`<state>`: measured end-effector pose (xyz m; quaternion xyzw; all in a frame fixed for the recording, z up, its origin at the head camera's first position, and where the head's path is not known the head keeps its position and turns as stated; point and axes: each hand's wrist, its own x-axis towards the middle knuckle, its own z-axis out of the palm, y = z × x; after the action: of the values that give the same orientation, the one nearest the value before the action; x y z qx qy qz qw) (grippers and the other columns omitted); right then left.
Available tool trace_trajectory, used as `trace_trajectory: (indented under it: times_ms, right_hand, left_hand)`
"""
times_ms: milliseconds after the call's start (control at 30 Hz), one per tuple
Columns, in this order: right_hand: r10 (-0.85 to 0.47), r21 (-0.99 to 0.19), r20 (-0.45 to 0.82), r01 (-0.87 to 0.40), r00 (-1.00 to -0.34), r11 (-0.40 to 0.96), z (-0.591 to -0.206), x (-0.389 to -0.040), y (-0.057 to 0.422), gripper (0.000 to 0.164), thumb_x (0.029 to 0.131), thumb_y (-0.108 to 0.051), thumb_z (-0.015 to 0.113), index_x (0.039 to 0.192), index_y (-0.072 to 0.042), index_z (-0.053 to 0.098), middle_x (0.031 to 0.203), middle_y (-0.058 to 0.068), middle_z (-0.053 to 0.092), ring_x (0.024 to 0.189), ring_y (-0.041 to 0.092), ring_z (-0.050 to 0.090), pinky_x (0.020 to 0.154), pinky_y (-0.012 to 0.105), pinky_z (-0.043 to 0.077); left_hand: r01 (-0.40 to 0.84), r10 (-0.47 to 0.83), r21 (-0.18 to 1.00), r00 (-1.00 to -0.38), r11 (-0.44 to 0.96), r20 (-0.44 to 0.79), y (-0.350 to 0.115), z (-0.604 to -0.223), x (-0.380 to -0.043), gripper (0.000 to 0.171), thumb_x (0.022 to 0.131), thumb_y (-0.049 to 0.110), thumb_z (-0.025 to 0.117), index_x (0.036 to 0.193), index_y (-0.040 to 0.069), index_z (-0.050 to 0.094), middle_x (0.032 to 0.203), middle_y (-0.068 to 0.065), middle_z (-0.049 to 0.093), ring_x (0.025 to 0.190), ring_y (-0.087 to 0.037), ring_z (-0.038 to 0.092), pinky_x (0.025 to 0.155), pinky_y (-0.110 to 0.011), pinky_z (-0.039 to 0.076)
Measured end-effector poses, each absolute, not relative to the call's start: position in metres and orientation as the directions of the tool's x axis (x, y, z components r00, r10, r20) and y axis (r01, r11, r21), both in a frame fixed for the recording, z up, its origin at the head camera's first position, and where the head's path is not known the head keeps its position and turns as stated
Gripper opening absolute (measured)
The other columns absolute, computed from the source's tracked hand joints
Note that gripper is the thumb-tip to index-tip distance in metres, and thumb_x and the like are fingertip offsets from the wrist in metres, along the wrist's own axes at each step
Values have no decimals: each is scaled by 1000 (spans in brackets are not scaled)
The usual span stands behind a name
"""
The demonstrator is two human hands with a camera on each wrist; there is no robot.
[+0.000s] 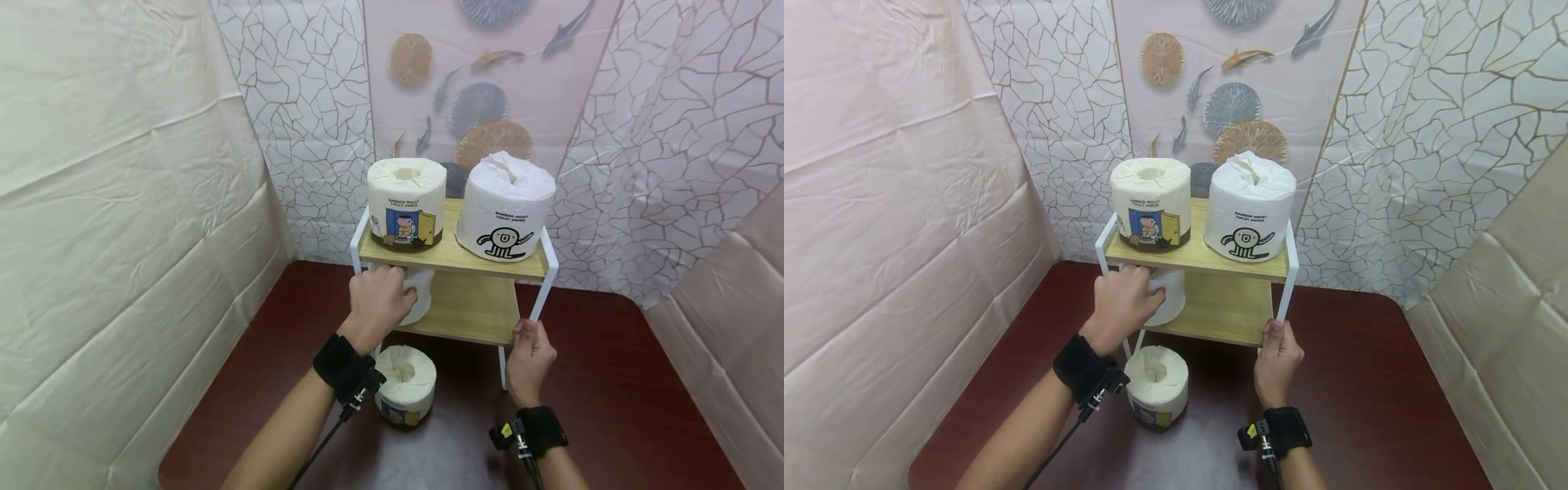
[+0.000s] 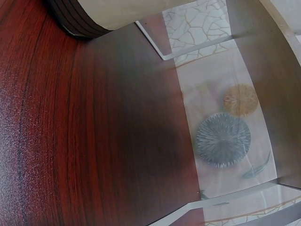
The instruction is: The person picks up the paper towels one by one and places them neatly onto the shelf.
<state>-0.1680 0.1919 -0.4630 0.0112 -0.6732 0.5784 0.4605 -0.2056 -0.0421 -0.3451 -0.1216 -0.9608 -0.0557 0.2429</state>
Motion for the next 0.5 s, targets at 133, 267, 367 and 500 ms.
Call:
trace_trajectory:
  times_ms: [133, 267, 367, 500]
  right_hand:
    - [520, -769, 633, -547, -574, 332, -463, -169, 192, 45, 116, -17, 43, 84, 14, 54, 61, -1, 37, 53, 0, 27, 51, 22, 20]
    - [521, -769, 632, -545, -573, 334, -464, -169, 192, 46, 116, -18, 43, 84, 14, 54, 61, -1, 37, 54, 0, 27, 51, 22, 20]
    - [523, -770, 631, -544, -573, 333, -464, -170, 192, 46, 116, -18, 43, 84, 14, 54, 62, -1, 37, 54, 0, 27, 52, 21, 21]
    - [528, -771, 629, -543, -570, 332, -464, -170, 192, 47, 115, -19, 43, 84, 14, 55, 63, -1, 38, 55, -1, 28, 53, 20, 21]
  left_hand:
    - [276, 218, 58, -857, 959, 466, -44, -343, -205, 51, 90, 28, 74, 57, 20, 35, 57, 7, 24, 49, -14, 26, 41, -31, 23]
    - [294, 234, 59, -852, 954, 468, -45, -345, -204, 47, 89, 24, 71, 59, 20, 35, 59, 7, 25, 50, -14, 28, 40, -31, 25]
    - [306, 246, 52, -844, 950, 477, -45, -347, -203, 42, 90, 21, 70, 59, 19, 41, 60, 6, 30, 50, -13, 31, 40, -31, 26]
    - [308, 245, 55, -843, 950, 480, -45, -349, -199, 28, 94, 18, 70, 68, 14, 59, 66, 2, 47, 50, -13, 40, 39, -30, 32]
